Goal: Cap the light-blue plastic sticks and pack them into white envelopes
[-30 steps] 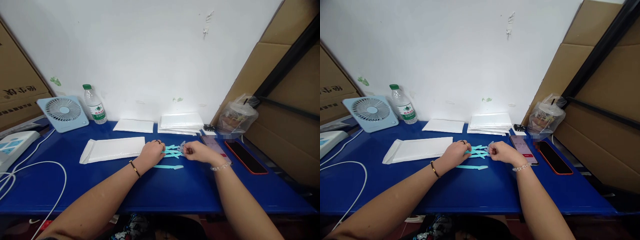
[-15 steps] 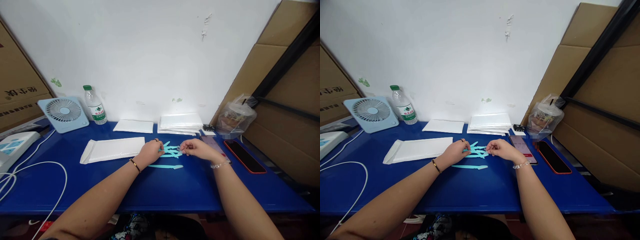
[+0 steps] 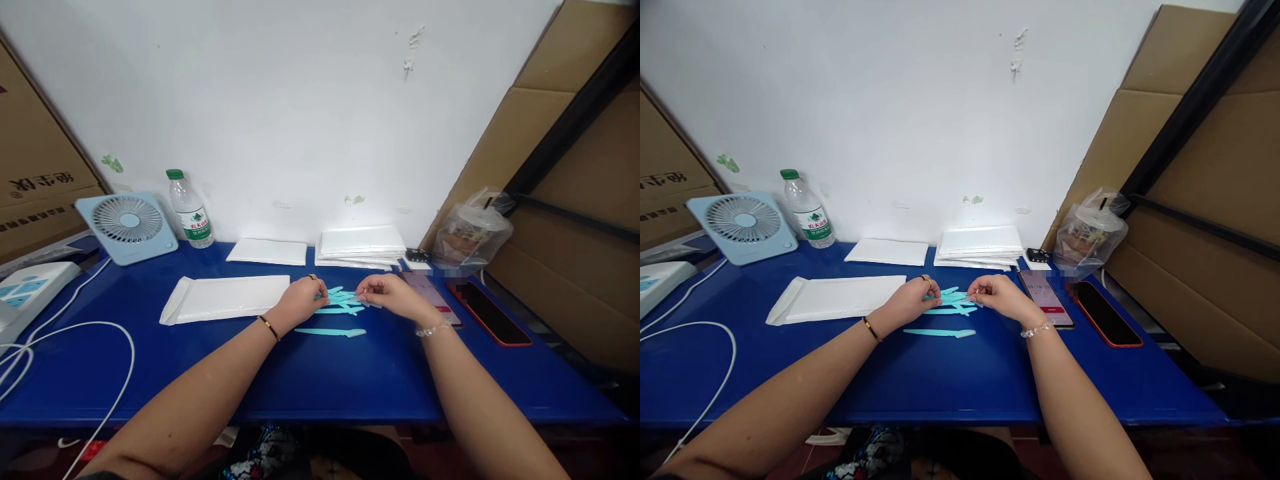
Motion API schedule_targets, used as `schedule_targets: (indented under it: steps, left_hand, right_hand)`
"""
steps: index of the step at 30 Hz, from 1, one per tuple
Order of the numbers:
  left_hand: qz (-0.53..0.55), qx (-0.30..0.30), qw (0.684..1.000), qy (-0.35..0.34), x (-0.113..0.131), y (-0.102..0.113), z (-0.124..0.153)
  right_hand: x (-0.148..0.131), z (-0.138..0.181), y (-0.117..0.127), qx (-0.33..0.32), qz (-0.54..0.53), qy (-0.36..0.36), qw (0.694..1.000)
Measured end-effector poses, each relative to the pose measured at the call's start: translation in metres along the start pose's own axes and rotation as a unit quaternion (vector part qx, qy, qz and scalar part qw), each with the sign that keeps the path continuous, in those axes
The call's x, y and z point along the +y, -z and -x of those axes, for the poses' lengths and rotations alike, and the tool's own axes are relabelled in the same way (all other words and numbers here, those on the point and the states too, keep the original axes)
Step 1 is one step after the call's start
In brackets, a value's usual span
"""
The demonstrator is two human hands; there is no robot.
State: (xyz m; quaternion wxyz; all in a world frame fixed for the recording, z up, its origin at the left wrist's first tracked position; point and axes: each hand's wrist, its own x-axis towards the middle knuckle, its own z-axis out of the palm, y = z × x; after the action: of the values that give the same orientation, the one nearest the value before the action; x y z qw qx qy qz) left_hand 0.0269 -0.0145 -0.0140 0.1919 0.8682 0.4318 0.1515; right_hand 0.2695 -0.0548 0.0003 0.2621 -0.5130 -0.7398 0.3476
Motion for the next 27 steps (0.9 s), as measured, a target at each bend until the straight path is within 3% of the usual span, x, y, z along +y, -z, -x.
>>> schedule_targets:
  steps: [9,15,20,27]
  left_hand:
    - [-0.009,0.014,0.999,-0.028,0.006,0.002,0.001]
    - [0.016,-0.015,0.999,-0.039,0.019,0.001,0.008]
    - [-0.001,-0.092,0.995,-0.029,0.024,-0.001,0.014]
    - [-0.115,-0.022,0.992,-0.05,0.02,-0.003,0.009]
  right_hand:
    - [-0.006,0.001,-0.002,0.022,-0.003,0.004,1.0]
    - [-0.015,0.004,-0.004,-0.036,-0.052,-0.001,0.998]
    - [0.003,0.006,0.01,0.023,0.059,-0.019,0.998]
    - [0.012,-0.003,-0.001,0.037,0.229,0.003,0.973]
